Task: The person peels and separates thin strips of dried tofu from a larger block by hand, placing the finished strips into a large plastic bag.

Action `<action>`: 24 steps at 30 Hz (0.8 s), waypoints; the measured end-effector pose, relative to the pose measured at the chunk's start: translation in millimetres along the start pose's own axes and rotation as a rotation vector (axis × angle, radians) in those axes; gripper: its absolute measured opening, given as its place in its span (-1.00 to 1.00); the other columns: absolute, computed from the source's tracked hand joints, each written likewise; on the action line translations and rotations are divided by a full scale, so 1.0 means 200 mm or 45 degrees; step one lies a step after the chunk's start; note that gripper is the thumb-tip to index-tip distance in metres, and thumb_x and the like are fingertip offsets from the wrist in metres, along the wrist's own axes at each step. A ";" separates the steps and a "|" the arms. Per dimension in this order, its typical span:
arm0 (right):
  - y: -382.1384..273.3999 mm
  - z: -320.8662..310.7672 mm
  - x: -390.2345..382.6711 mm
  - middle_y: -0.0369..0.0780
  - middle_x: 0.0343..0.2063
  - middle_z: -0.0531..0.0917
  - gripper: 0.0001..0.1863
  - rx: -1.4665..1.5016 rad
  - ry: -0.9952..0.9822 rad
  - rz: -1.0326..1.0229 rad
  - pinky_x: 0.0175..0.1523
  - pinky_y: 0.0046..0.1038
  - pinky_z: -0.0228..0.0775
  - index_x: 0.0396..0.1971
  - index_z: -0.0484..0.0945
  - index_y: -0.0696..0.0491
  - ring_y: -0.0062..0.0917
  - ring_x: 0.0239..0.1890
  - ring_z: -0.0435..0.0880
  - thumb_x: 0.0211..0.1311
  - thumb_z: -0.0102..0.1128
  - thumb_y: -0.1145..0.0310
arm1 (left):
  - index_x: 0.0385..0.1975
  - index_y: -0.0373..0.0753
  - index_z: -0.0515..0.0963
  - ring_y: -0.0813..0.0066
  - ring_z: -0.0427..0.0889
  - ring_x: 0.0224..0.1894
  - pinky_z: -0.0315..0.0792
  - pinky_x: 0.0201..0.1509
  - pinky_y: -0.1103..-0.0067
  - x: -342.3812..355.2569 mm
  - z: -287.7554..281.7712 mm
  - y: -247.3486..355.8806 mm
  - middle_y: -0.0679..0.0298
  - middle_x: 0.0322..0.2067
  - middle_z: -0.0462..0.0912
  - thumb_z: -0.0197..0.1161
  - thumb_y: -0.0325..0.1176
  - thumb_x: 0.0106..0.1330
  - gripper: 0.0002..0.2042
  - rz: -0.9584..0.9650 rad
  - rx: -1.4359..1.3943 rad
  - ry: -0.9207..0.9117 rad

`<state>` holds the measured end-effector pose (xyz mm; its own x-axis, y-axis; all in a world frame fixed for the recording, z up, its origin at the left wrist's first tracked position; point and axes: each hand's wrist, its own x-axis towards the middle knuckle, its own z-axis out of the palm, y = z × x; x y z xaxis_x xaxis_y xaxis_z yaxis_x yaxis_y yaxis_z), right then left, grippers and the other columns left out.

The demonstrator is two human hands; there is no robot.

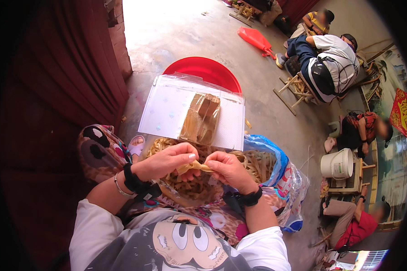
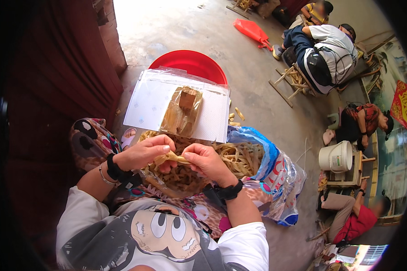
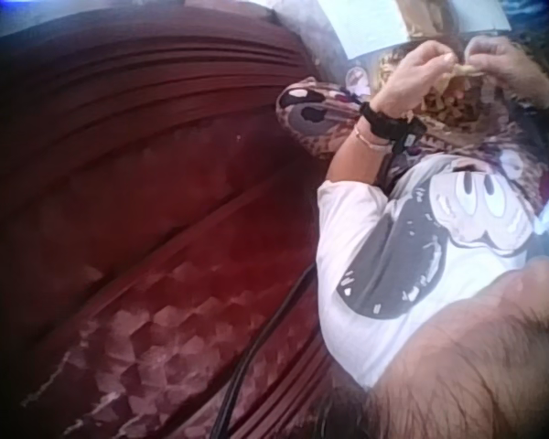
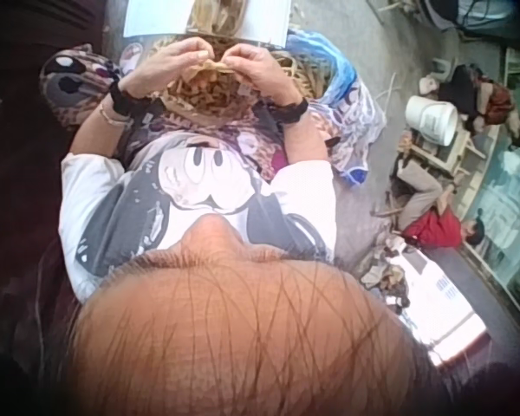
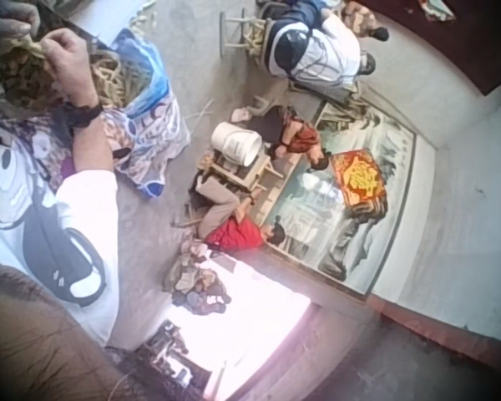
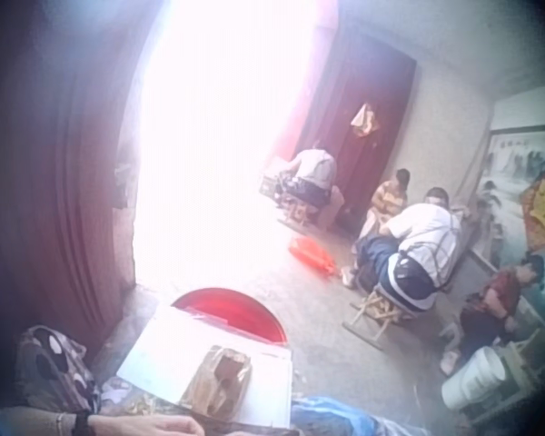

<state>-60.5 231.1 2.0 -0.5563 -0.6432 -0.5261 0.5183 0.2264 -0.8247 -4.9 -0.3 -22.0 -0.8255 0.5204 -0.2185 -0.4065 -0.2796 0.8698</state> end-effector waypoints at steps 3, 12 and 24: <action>-0.02 0.02 0.00 -0.39 -0.64 0.48 -0.84 -0.018 -0.020 -0.002 -0.65 -0.81 0.03 -0.28 0.51 0.06 -0.85 -0.72 0.29 0.27 0.15 0.29 | -0.12 -0.22 0.34 0.65 0.57 -0.41 0.43 -0.37 0.71 -0.03 0.03 0.04 0.23 -0.33 0.61 -0.02 -0.22 0.44 -0.79 -0.127 -0.112 -0.064; -0.02 -0.12 0.03 -0.39 -0.66 0.46 -0.89 0.200 -0.023 -0.051 -0.67 -0.80 -0.01 -0.31 0.52 0.10 -0.83 -0.74 0.26 0.27 0.14 0.39 | 0.10 -0.28 0.22 0.65 0.52 -0.47 0.40 -0.43 0.72 -0.07 0.00 0.08 0.32 -0.49 0.52 -0.02 -0.35 0.44 -0.69 0.097 0.115 -0.204; -0.06 -0.01 0.01 -0.43 -0.59 0.47 -0.86 -0.217 -0.084 -0.085 -0.57 -0.79 0.11 -0.25 0.52 0.08 -0.84 -0.63 0.34 0.26 0.16 0.35 | -0.39 -0.24 0.44 0.61 0.47 -0.57 0.36 -0.48 0.70 -0.05 -0.06 0.08 0.33 -0.57 0.54 0.16 -0.46 0.26 -0.95 0.009 0.108 -0.010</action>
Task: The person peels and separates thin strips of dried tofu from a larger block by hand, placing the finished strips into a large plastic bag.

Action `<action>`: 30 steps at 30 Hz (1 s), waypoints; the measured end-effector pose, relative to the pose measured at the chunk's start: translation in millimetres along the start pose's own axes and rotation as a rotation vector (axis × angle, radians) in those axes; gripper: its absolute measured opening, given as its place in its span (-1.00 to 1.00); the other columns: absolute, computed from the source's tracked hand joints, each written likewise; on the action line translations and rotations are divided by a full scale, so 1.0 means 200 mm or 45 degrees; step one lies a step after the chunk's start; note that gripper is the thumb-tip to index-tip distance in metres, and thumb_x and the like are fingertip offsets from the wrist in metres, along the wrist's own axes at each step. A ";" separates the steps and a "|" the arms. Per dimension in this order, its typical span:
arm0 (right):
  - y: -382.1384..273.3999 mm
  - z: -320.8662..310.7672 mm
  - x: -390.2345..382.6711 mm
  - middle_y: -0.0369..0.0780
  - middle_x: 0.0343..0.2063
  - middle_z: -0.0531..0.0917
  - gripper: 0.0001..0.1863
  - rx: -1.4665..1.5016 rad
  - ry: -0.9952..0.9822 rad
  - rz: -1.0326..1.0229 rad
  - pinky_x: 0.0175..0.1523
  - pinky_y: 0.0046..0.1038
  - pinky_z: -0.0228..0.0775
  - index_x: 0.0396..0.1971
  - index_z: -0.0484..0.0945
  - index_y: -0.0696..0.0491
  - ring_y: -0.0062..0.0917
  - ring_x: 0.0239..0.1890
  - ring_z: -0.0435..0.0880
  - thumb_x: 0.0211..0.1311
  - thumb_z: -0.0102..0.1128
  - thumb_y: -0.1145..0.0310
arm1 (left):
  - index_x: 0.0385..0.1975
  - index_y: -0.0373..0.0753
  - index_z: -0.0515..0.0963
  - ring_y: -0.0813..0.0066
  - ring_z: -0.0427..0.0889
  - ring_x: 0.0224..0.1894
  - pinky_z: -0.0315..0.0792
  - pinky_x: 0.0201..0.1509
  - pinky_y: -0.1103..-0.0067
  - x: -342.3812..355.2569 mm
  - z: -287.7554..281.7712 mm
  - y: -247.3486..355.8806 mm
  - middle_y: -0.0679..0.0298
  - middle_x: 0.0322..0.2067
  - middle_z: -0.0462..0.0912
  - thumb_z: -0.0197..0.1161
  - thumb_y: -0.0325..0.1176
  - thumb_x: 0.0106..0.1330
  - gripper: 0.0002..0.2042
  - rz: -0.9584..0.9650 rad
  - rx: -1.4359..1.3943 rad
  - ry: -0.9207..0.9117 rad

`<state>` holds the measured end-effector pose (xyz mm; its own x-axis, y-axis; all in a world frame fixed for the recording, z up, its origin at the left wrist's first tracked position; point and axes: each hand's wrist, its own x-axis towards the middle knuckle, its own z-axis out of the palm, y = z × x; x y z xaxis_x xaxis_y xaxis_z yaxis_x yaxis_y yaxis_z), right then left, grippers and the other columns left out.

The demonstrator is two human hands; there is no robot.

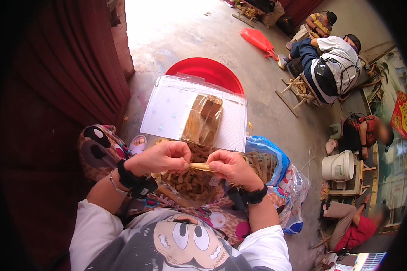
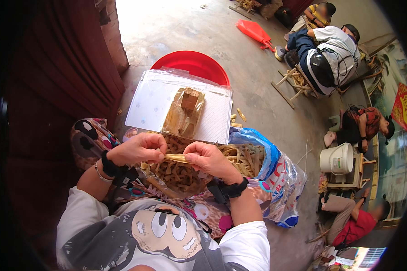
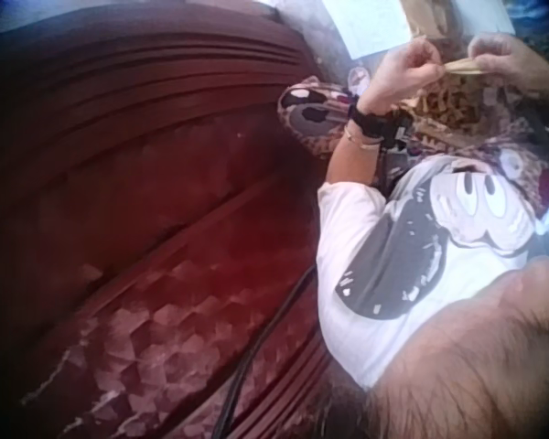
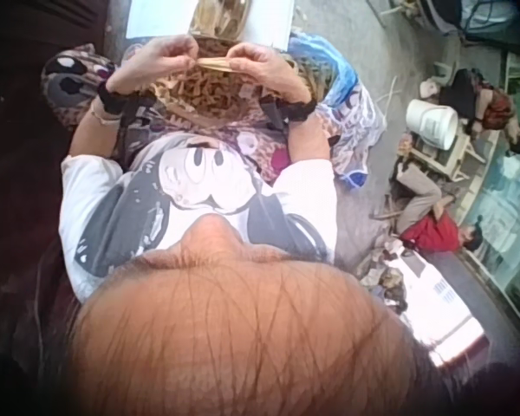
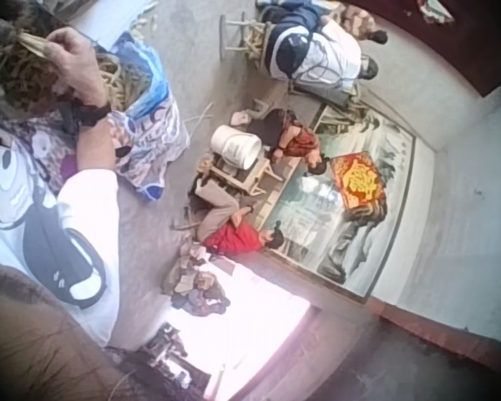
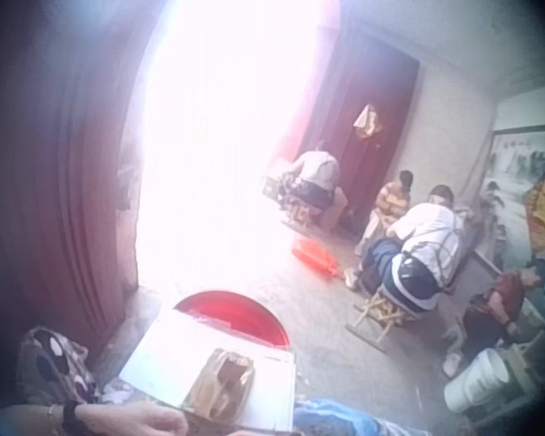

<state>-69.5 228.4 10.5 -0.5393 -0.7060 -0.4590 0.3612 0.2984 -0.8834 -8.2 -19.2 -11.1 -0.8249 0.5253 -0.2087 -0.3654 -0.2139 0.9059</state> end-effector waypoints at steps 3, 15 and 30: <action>-0.03 -0.05 0.00 -0.41 -0.56 0.51 -0.85 -0.280 0.170 -0.135 -0.49 -0.74 0.24 -0.24 0.52 0.12 -0.79 -0.57 0.42 0.26 0.15 0.39 | -0.37 -0.26 0.45 0.45 0.50 -0.57 0.40 -0.46 0.60 0.01 0.01 0.07 0.26 -0.57 0.52 0.17 -0.50 0.20 -0.94 0.369 1.019 0.298; 0.02 -0.13 0.13 -0.20 -0.58 0.59 -0.90 -0.815 0.785 -0.418 -0.55 -0.49 0.38 -0.31 0.50 0.09 -0.41 -0.62 0.55 0.22 0.13 0.41 | -0.37 -0.22 0.53 0.29 0.48 -0.34 0.44 -0.23 0.48 0.07 -0.06 0.06 0.23 -0.37 0.49 0.20 -0.53 -0.06 -0.80 0.733 2.060 0.847; -0.07 0.04 -0.05 -0.28 -0.17 0.61 -0.50 0.346 -0.115 -0.213 -0.56 -0.78 0.30 0.14 0.36 0.11 -0.76 -0.44 0.56 0.14 0.11 0.55 | -0.35 -0.15 0.58 0.24 0.60 -0.51 0.46 -0.43 0.47 0.03 0.10 -0.10 0.14 -0.58 0.58 0.13 -0.24 0.30 -0.84 0.129 1.201 0.218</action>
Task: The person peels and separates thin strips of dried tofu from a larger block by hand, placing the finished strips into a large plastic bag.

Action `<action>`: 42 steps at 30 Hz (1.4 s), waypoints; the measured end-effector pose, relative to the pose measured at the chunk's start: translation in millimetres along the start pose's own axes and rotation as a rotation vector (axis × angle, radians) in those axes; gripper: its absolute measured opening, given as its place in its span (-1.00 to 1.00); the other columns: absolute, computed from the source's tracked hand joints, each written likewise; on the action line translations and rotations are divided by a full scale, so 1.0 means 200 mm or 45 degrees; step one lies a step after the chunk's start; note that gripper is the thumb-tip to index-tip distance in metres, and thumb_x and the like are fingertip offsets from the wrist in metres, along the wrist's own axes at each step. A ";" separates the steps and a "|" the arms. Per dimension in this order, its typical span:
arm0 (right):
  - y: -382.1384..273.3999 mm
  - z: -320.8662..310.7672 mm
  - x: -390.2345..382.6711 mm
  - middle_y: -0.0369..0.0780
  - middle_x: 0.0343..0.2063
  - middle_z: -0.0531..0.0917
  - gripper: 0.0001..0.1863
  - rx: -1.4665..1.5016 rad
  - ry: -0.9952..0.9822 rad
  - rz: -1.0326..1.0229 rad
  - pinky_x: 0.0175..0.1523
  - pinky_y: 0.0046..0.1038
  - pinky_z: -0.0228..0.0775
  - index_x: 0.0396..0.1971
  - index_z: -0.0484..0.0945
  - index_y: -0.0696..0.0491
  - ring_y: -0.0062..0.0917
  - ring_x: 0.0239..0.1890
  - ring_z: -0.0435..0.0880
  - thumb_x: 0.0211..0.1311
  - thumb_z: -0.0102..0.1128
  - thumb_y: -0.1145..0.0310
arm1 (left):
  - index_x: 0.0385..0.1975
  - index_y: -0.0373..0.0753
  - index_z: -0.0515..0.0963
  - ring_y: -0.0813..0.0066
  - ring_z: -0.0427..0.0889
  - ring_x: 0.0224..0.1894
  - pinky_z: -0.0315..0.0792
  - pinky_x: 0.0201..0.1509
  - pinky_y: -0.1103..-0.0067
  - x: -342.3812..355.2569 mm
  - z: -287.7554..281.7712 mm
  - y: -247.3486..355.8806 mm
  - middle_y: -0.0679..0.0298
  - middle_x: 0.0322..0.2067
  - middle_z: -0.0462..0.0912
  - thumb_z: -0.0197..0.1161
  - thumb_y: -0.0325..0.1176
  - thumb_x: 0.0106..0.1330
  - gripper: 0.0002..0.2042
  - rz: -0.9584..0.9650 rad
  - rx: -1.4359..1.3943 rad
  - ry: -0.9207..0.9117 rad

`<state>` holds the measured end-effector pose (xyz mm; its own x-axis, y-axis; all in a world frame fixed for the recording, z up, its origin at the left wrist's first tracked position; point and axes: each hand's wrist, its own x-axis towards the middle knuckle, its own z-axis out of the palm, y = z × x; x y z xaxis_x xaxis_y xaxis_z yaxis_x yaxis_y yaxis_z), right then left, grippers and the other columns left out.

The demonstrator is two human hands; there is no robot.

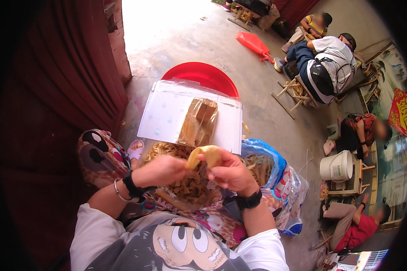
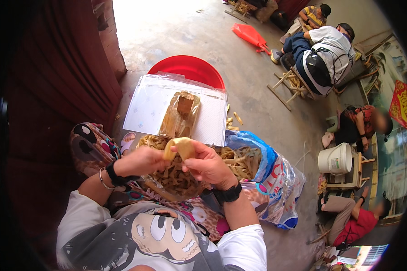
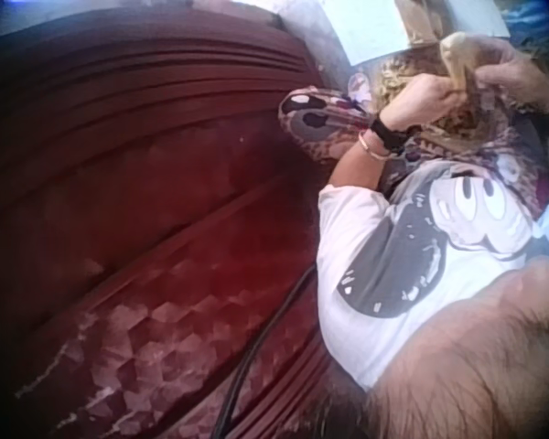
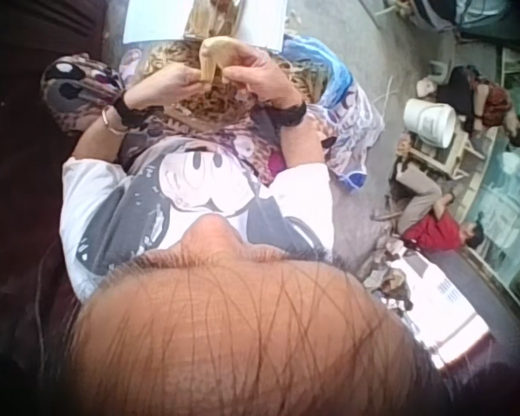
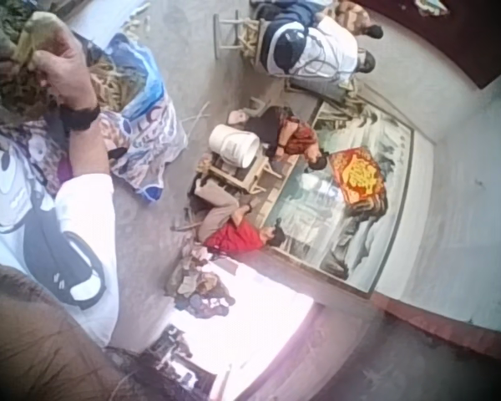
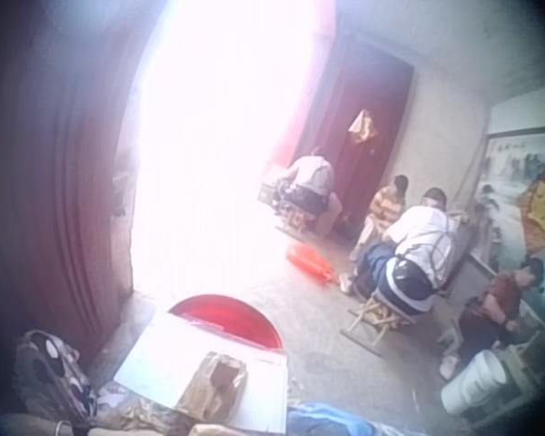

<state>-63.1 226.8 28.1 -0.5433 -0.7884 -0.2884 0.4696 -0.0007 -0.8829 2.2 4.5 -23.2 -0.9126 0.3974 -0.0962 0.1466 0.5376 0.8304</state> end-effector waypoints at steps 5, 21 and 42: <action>0.14 0.02 0.05 -0.33 -0.25 0.60 -0.59 -1.202 0.119 -0.216 -0.18 -0.59 0.46 0.02 0.37 0.13 -0.67 -0.30 0.57 0.11 0.09 0.57 | -0.43 -0.29 0.56 0.69 0.50 -0.60 0.37 -0.51 0.75 0.00 -0.07 0.09 0.37 -0.62 0.57 0.07 -0.20 0.38 -0.71 -0.321 -0.964 -0.409; 0.24 0.00 0.05 -0.30 -0.40 0.58 -0.77 0.543 0.316 0.067 -0.63 -0.77 0.32 -0.08 0.45 0.06 -0.74 -0.63 0.47 0.36 0.02 0.29 | -0.19 -0.34 0.40 0.34 0.58 -0.42 0.47 -0.33 0.56 0.12 0.04 0.07 0.22 -0.40 0.56 0.01 -0.48 0.30 -0.86 0.524 -0.421 0.572; 0.24 0.01 0.02 -0.37 0.16 0.31 -0.74 0.209 0.024 0.020 -0.10 -0.59 0.48 -0.08 0.54 0.17 -0.67 -0.16 0.50 0.24 0.09 0.49 | -0.38 -0.26 0.39 0.10 0.55 -0.42 0.45 -0.38 0.39 0.07 0.03 0.06 0.09 -0.50 0.49 0.23 -0.48 0.09 -0.84 0.355 0.103 0.566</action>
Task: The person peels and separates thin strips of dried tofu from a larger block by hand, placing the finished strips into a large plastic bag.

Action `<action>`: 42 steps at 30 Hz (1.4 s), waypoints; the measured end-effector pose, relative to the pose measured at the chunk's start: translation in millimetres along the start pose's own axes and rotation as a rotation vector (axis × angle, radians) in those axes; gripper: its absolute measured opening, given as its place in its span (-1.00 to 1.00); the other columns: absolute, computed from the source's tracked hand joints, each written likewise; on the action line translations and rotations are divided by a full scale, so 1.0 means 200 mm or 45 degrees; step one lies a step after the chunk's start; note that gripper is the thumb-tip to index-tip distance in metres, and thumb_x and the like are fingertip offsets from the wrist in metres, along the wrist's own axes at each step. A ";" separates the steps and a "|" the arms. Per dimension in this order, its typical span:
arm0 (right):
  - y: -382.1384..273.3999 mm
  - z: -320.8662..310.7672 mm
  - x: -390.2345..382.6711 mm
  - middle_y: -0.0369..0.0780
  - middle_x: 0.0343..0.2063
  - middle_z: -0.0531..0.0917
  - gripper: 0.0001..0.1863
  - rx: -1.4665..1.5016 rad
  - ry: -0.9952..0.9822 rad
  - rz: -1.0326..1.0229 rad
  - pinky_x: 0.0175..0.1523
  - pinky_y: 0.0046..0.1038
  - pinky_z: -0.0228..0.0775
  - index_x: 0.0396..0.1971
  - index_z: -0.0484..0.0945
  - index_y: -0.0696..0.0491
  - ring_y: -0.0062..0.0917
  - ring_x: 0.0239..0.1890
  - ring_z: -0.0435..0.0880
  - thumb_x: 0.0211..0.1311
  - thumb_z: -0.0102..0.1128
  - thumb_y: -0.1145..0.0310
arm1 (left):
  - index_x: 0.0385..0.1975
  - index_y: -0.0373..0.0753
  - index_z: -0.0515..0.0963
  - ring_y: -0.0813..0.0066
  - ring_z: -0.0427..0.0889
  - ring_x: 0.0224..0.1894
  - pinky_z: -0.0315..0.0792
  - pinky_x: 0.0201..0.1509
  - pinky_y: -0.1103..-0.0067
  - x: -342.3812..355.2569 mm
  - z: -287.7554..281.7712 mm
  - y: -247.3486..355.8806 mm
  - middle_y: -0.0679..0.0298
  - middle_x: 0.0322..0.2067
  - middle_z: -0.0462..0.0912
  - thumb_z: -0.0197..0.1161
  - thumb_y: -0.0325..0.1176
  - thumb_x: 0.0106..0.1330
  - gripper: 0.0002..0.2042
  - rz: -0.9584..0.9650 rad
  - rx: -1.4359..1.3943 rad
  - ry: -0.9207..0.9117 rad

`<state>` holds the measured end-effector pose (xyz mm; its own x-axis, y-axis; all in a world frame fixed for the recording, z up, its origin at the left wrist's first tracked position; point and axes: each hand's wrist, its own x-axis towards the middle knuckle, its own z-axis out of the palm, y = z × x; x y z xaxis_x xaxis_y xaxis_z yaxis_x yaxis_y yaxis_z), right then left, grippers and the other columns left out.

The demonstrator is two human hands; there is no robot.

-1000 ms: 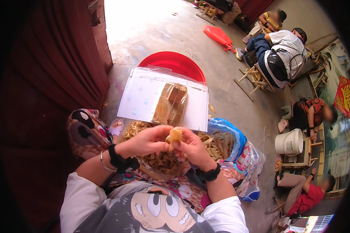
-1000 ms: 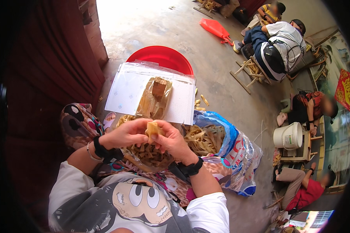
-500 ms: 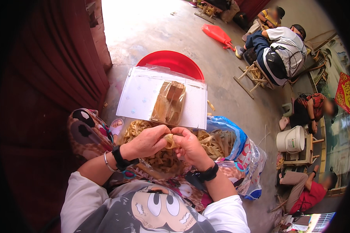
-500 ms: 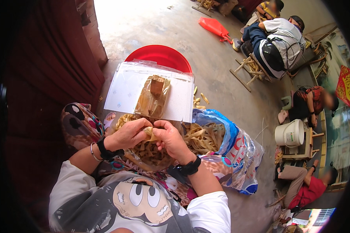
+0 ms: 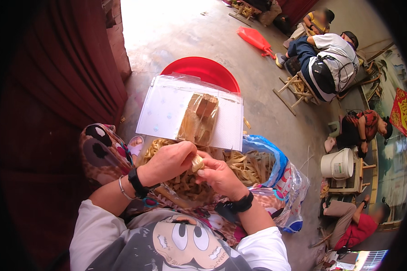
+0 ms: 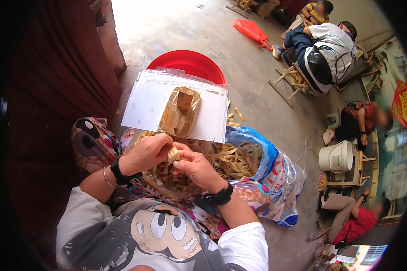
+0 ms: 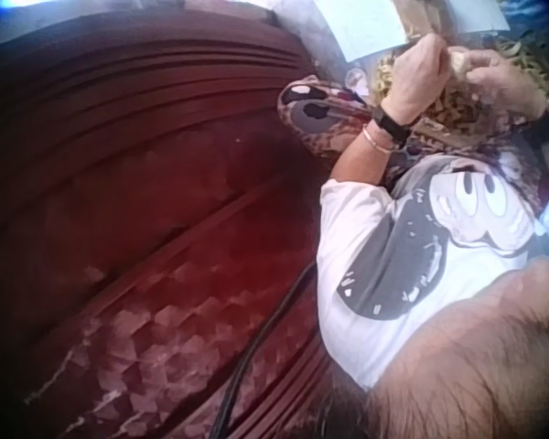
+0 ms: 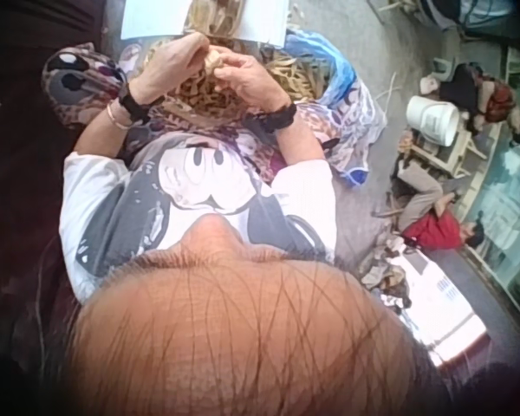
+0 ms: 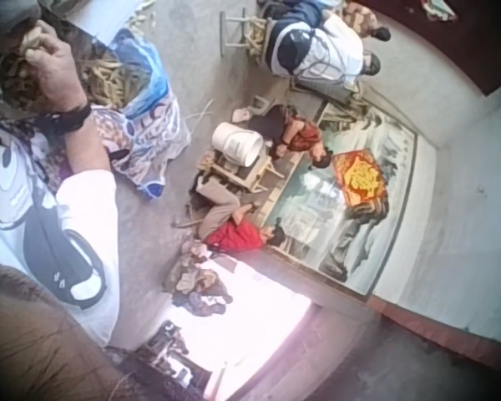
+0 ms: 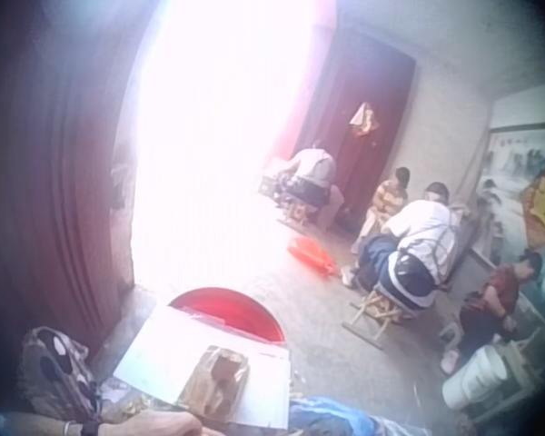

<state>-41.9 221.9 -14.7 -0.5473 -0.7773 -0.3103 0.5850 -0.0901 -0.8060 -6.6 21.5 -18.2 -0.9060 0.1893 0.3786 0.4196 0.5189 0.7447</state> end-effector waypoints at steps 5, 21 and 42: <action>-0.02 -0.05 0.00 -0.31 -0.14 0.54 -0.65 0.118 0.114 0.148 -0.48 -0.71 0.44 0.07 0.43 0.13 -0.73 -0.40 0.52 0.34 0.05 0.34 | -0.41 -0.29 0.46 0.12 0.56 -0.49 0.44 -0.42 0.45 -0.02 -0.05 0.02 0.11 -0.55 0.54 0.22 -0.40 0.17 -0.88 -0.203 -0.204 -0.076; -0.19 -0.06 -0.05 -0.43 -0.58 0.46 -0.88 -0.360 0.202 0.201 -0.60 -0.80 0.05 -0.27 0.50 0.04 -0.84 -0.63 0.31 0.24 0.16 0.37 | -0.21 -0.27 0.41 0.72 0.47 -0.38 0.38 -0.31 0.74 -0.01 -0.10 -0.06 0.34 -0.40 0.56 0.00 -0.26 0.43 -0.81 -0.819 -1.261 -0.392; -0.25 -0.09 0.15 -0.08 -0.55 0.57 -0.89 -1.851 0.853 -0.544 -0.39 -0.40 0.39 -0.35 0.48 0.10 -0.24 -0.50 0.58 0.15 0.18 0.42 | -0.46 -0.18 0.52 0.33 0.47 -0.28 0.41 -0.15 0.50 0.14 -0.20 -0.12 0.32 -0.44 0.52 0.21 -0.53 -0.10 -0.84 0.126 0.868 0.132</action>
<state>-98.5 214.9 6.3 -0.8803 -0.4275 0.2057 -0.4673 0.7064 -0.5317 -40.4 -20.0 -3.1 -0.8410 0.2000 0.5027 0.3410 0.9174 0.2054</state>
